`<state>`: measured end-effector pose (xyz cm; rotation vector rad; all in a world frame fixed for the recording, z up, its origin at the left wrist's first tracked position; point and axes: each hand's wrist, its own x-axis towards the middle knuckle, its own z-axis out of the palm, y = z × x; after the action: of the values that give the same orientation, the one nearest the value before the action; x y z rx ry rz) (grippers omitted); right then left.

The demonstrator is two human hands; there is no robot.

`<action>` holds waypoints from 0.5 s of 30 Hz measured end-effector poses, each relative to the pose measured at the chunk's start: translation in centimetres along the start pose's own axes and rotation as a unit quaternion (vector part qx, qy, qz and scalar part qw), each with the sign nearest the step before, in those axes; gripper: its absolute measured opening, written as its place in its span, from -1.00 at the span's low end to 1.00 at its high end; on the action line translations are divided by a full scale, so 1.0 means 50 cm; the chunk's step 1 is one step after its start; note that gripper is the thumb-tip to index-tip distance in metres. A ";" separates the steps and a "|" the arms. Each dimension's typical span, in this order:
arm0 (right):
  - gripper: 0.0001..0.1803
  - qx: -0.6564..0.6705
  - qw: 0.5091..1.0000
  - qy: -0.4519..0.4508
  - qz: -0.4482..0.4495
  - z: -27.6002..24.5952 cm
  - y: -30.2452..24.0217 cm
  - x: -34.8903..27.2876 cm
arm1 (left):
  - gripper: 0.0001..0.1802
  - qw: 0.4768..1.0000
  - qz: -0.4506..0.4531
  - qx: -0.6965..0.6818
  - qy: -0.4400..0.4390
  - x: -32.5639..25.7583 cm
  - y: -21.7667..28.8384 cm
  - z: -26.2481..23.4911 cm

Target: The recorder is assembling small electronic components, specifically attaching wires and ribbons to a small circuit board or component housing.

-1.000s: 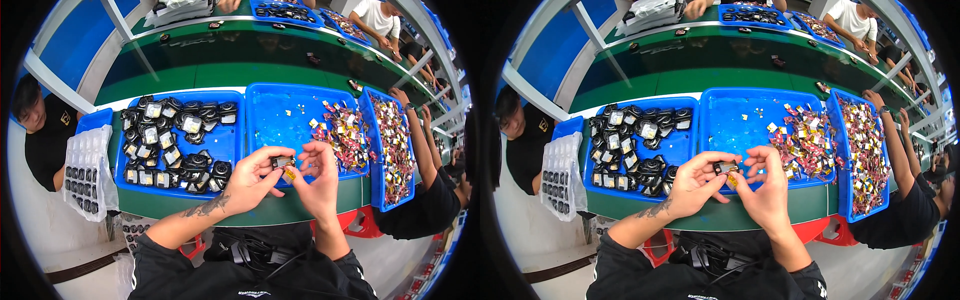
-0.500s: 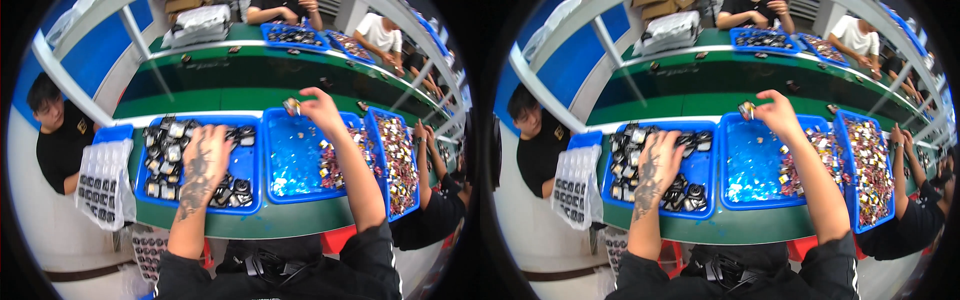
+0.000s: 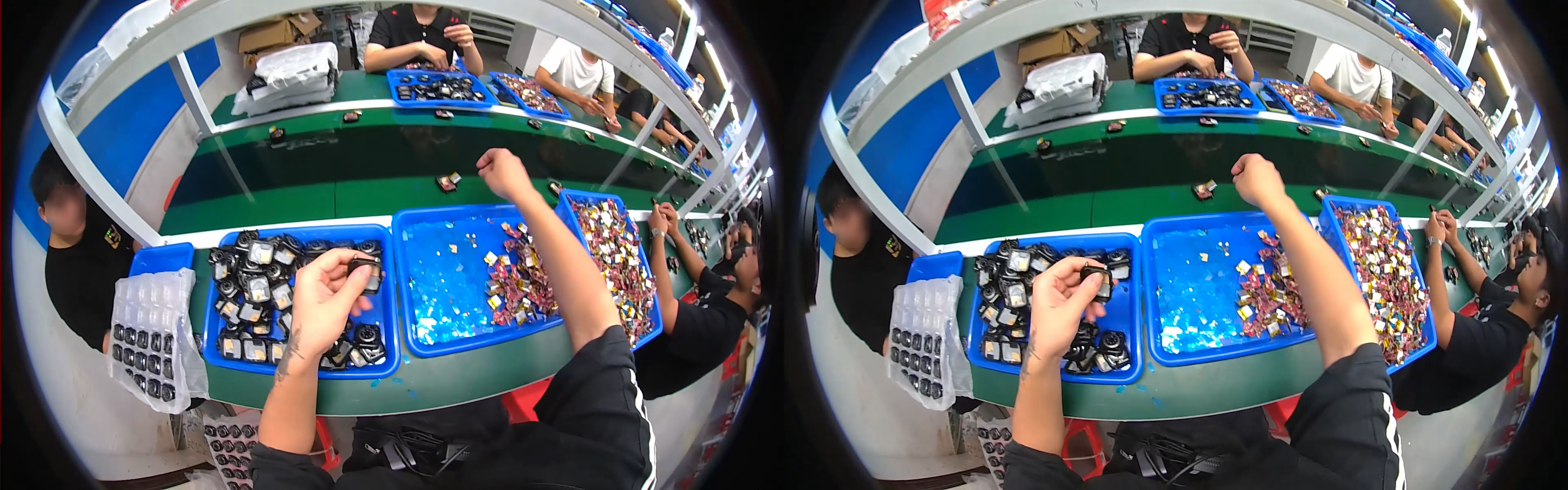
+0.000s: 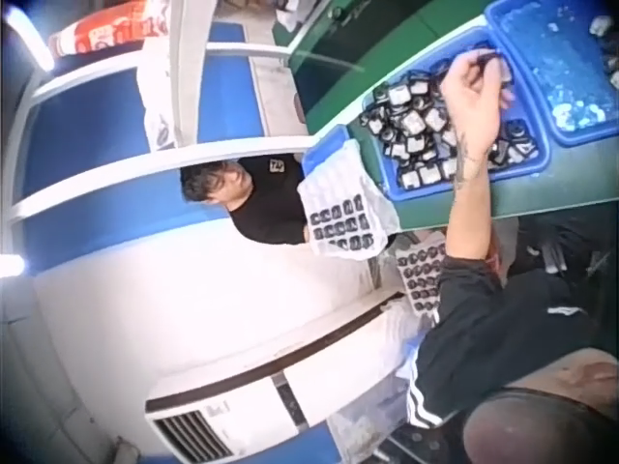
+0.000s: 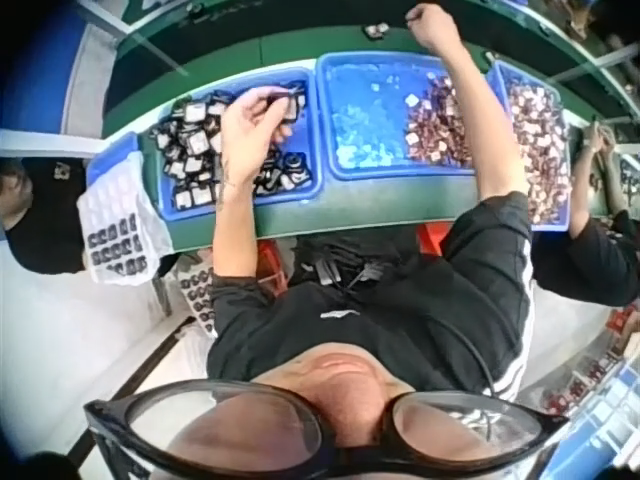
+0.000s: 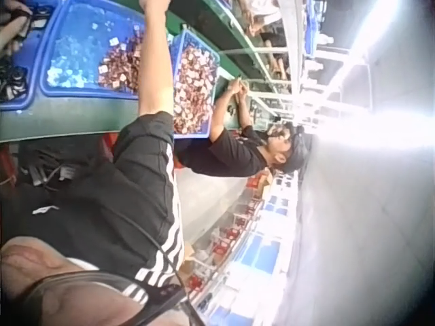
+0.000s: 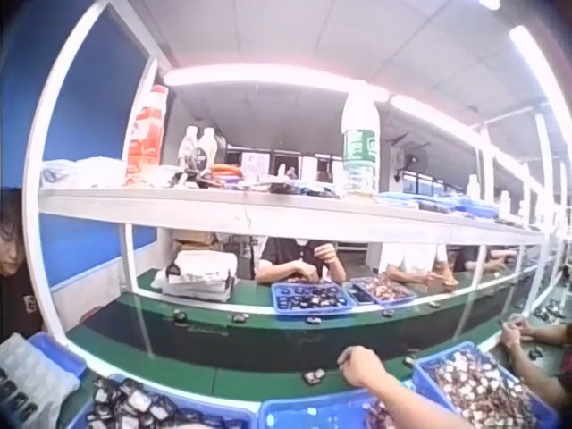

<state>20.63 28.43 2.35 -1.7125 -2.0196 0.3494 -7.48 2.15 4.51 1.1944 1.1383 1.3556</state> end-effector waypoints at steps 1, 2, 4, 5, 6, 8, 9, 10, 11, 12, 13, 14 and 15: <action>-0.85 -0.044 0.999 -0.012 -0.021 -0.036 -0.017 -0.023 | -0.80 0.996 -0.026 -0.082 -0.037 0.001 -0.001 0.005; -0.85 -0.049 0.998 -0.020 -0.017 -0.064 -0.030 -0.054 | -0.82 0.990 -0.040 -0.130 -0.043 0.000 -0.008 0.010; -0.89 -0.108 0.971 -0.152 -0.149 -0.110 -0.036 -0.126 | -0.74 0.975 -0.079 -0.203 -0.037 -0.003 -0.015 0.026; -0.90 -0.103 0.954 -0.185 -0.212 -0.114 -0.018 -0.149 | -0.71 0.965 -0.097 -0.240 -0.028 -0.005 -0.022 0.034; -0.90 -0.081 0.951 -0.207 -0.217 -0.121 -0.019 -0.181 | -0.71 0.964 -0.100 -0.243 -0.031 -0.001 -0.027 0.041; -0.87 -0.042 0.950 -0.227 -0.211 -0.117 -0.025 -0.232 | -0.63 0.954 -0.133 -0.262 -0.063 0.001 -0.034 0.050; -0.84 -0.028 0.954 -0.225 -0.198 -0.110 -0.025 -0.253 | -0.63 0.953 -0.136 -0.263 -0.064 -0.003 -0.041 0.056; -0.79 -0.022 0.965 -0.222 -0.140 -0.107 -0.035 -0.272 | -0.60 0.959 -0.125 -0.248 -0.065 -0.005 -0.048 0.062; -0.79 -0.023 0.974 -0.187 -0.128 -0.086 -0.028 -0.286 | -0.57 0.964 -0.113 -0.232 -0.065 -0.008 -0.052 0.068; -0.77 -0.068 0.976 -0.172 -0.115 -0.073 -0.034 -0.303 | -0.54 0.967 -0.105 -0.222 -0.068 -0.015 -0.043 0.072; -0.76 -0.112 0.976 -0.156 -0.103 -0.062 -0.038 -0.316 | -0.57 0.968 -0.097 -0.219 -0.078 -0.018 -0.044 0.077; -0.77 -0.088 0.980 -0.142 -0.104 -0.049 -0.023 -0.319 | -0.57 0.973 -0.090 -0.192 -0.090 -0.019 -0.049 0.081; -0.77 -0.085 0.980 -0.144 -0.107 -0.042 -0.013 -0.323 | -0.58 0.978 -0.081 -0.165 -0.102 -0.020 -0.056 0.084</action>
<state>22.94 12.31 1.48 -1.5941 -2.4835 0.3790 -3.01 1.64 2.01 0.9524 0.8096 1.2106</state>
